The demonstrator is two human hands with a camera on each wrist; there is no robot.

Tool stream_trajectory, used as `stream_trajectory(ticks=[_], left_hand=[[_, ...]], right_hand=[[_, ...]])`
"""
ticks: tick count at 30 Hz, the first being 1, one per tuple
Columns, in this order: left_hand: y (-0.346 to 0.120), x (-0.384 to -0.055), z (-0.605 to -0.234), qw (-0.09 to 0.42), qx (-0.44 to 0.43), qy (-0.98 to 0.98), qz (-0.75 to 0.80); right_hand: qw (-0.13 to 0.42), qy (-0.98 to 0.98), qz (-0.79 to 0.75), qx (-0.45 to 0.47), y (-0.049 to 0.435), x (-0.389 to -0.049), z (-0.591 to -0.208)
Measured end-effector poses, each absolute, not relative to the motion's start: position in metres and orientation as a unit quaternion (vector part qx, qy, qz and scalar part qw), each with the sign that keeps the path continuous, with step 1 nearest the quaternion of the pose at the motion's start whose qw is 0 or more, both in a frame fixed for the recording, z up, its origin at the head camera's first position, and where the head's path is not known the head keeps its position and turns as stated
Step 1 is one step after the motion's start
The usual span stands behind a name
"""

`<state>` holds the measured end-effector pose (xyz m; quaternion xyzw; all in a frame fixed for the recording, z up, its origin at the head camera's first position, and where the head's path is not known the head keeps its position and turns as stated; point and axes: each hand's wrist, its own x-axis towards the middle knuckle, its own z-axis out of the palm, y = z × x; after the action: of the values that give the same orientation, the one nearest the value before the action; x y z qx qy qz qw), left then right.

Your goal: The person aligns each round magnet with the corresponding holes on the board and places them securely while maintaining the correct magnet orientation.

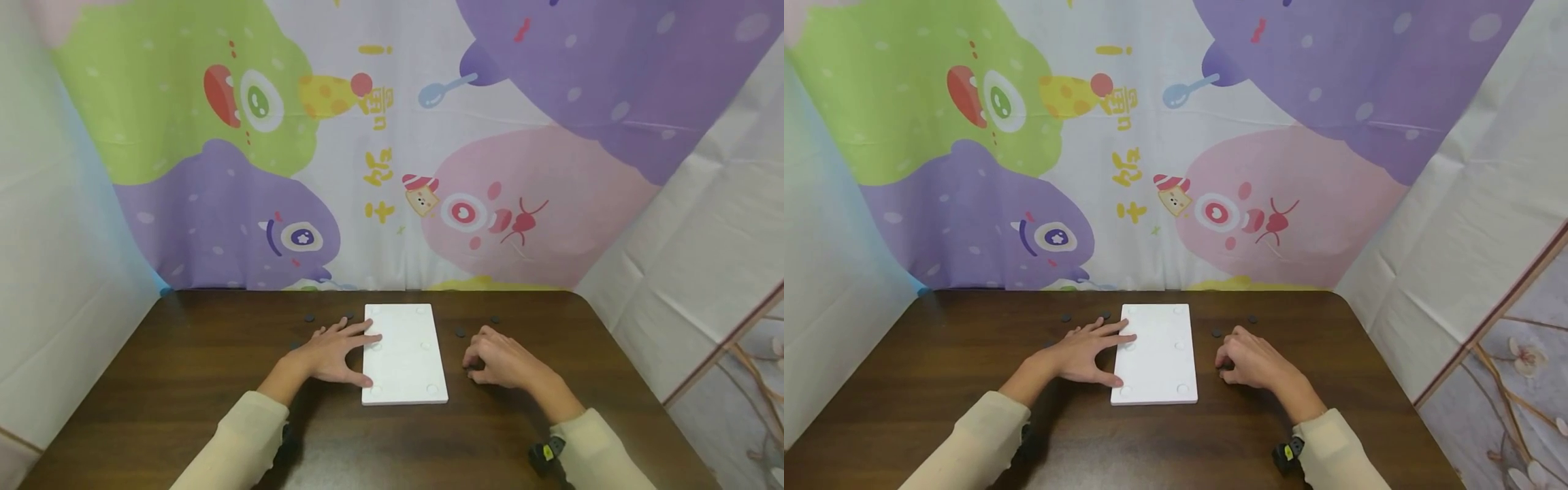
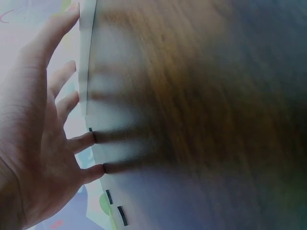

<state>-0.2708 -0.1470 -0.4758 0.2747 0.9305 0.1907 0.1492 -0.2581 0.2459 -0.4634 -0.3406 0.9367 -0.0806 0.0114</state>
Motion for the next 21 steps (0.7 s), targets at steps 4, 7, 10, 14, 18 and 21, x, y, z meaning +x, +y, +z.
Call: stream_trajectory(ticks=[4, 7, 10, 14, 18, 21], left_hand=[[-0.1468, -0.2717, -0.4779, 0.147, 0.272, 0.933, 0.184], [-0.1472, -0.2721, -0.479, 0.145, 0.273, 0.933, 0.187], [-0.1475, -0.2724, -0.4801, 0.144, 0.273, 0.932, 0.188], [-0.1475, -0.2726, -0.4809, 0.145, 0.272, 0.933, 0.187], [-0.1474, -0.2728, -0.4811, 0.145, 0.272, 0.933, 0.188], [-0.1474, -0.2728, -0.4806, 0.146, 0.272, 0.932, 0.19]], right_hand=[[0.01, 0.936, -0.076, -0.343, 0.2459, -0.2577, -0.4624], [0.01, 0.939, -0.072, -0.335, 0.2454, -0.2571, -0.4623], [0.016, 0.943, -0.072, -0.323, 0.2452, -0.2566, -0.4627], [0.022, 0.945, -0.075, -0.319, 0.245, -0.2559, -0.4625], [0.024, 0.944, -0.079, -0.319, 0.2446, -0.2548, -0.4611], [0.024, 0.943, -0.082, -0.322, 0.2441, -0.2543, -0.4603]])
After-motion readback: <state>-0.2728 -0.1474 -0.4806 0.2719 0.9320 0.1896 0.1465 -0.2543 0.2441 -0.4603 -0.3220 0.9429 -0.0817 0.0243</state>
